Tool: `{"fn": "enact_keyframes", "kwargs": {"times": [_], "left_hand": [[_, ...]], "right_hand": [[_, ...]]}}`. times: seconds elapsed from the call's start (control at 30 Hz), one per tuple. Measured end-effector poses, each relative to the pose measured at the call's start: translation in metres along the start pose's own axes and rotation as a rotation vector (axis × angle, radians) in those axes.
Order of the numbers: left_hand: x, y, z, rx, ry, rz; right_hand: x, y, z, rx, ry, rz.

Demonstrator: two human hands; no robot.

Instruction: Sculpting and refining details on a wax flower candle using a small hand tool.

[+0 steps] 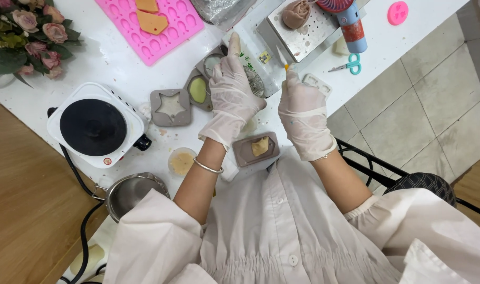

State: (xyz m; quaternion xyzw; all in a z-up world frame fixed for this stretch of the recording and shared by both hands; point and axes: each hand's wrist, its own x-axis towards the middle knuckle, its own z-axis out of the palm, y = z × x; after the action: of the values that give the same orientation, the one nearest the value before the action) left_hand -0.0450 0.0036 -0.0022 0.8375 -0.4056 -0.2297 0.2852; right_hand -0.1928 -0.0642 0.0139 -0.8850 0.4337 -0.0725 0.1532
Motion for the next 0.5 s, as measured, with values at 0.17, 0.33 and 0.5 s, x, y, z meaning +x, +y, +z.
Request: {"fn": "enact_keyframes", "kwargs": {"times": [0.17, 0.33, 0.5], "left_hand": [[-0.002, -0.003, 0.000, -0.016, 0.055, 0.033], [-0.002, -0.003, -0.005, -0.016, 0.031, 0.016], [-0.004, -0.002, -0.007, -0.032, 0.025, 0.016]], "right_hand": [[0.005, -0.001, 0.022, 0.017, -0.008, 0.014], [0.012, 0.009, 0.026, -0.018, -0.072, -0.001], [0.007, 0.017, 0.004, 0.017, -0.068, -0.032]]}}
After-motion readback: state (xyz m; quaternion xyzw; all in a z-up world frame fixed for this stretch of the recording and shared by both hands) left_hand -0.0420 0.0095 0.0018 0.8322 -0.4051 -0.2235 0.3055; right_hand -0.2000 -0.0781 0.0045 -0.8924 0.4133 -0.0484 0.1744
